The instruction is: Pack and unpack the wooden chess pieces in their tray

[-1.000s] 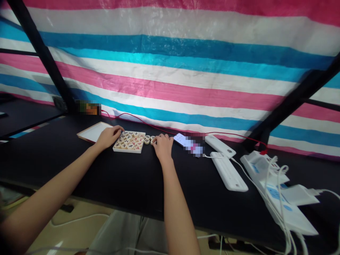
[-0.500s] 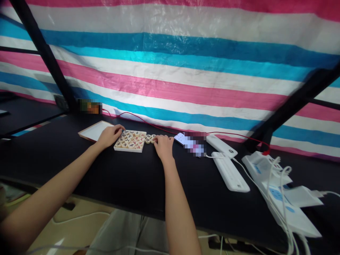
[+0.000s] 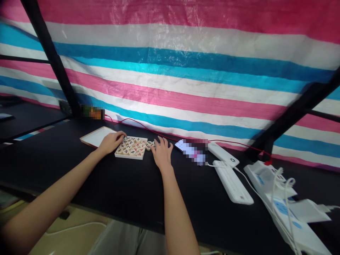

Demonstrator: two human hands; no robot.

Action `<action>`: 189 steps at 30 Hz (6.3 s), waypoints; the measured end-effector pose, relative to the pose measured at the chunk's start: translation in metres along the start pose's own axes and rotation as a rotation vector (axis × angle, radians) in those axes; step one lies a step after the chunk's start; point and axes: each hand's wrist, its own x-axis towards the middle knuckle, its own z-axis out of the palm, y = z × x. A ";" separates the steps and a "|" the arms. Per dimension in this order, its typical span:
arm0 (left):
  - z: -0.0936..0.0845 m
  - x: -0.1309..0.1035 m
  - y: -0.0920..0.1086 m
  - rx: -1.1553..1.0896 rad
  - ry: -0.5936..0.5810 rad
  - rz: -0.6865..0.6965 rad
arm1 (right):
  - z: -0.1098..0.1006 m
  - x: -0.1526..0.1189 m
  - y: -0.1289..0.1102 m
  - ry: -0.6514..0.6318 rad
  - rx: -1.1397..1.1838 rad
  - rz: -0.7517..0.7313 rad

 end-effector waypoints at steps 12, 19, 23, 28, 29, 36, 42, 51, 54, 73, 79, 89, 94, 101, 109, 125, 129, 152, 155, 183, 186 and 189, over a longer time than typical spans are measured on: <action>-0.002 -0.001 0.002 0.009 -0.004 0.008 | 0.004 -0.004 0.005 -0.050 0.008 -0.021; -0.001 -0.001 0.002 0.007 -0.007 0.011 | 0.000 -0.003 0.006 -0.034 0.012 -0.024; -0.001 -0.001 0.001 0.012 -0.003 0.008 | -0.009 0.000 0.009 -0.025 0.041 0.036; -0.001 -0.001 0.002 0.013 -0.010 0.011 | -0.018 0.003 0.013 0.005 0.034 0.171; -0.001 -0.001 0.002 0.016 -0.011 0.008 | -0.018 0.003 0.014 0.023 0.017 0.196; -0.002 -0.001 0.003 0.017 -0.014 0.010 | -0.015 0.001 0.019 0.051 0.028 0.241; -0.001 -0.001 0.002 0.020 -0.013 0.017 | -0.012 0.001 0.019 0.002 0.027 0.240; -0.003 -0.001 0.004 0.035 -0.022 0.006 | -0.015 0.002 0.023 0.133 0.074 0.299; -0.002 0.000 0.002 0.036 -0.026 0.001 | -0.016 0.002 0.029 0.193 0.094 0.395; 0.001 0.000 0.001 0.045 -0.016 0.003 | -0.016 0.002 0.027 0.080 0.119 0.409; -0.001 0.000 0.002 0.030 -0.014 0.003 | -0.019 0.001 -0.015 0.021 0.262 0.031; 0.001 0.000 0.000 0.016 -0.001 0.017 | -0.015 -0.008 -0.045 -0.097 0.332 -0.240; 0.002 0.000 -0.001 0.025 0.003 0.013 | -0.015 -0.007 -0.045 -0.127 0.367 -0.226; 0.002 0.000 0.000 0.024 -0.002 0.014 | -0.014 -0.007 -0.045 -0.126 0.383 -0.290; 0.003 0.000 -0.001 0.054 0.000 0.033 | -0.012 -0.007 -0.046 -0.118 0.366 -0.322; 0.003 0.002 -0.001 0.069 0.000 0.014 | -0.011 -0.005 -0.045 -0.095 0.512 -0.227; 0.003 0.002 -0.002 0.066 -0.002 0.014 | -0.011 -0.006 -0.046 -0.039 0.483 -0.259; -0.002 0.000 0.002 0.051 -0.024 0.010 | -0.023 -0.001 0.022 -0.140 0.015 0.098; -0.001 0.001 0.001 0.049 -0.015 0.016 | -0.023 -0.001 0.022 -0.132 -0.032 0.029; -0.012 -0.001 0.008 0.204 0.073 -0.055 | -0.019 0.023 -0.025 -0.121 0.220 -0.077; -0.012 -0.001 0.007 0.202 0.079 -0.083 | -0.006 0.038 -0.046 -0.111 0.123 -0.152; -0.011 0.000 0.006 0.183 0.068 -0.073 | 0.000 0.050 -0.055 -0.133 0.070 -0.167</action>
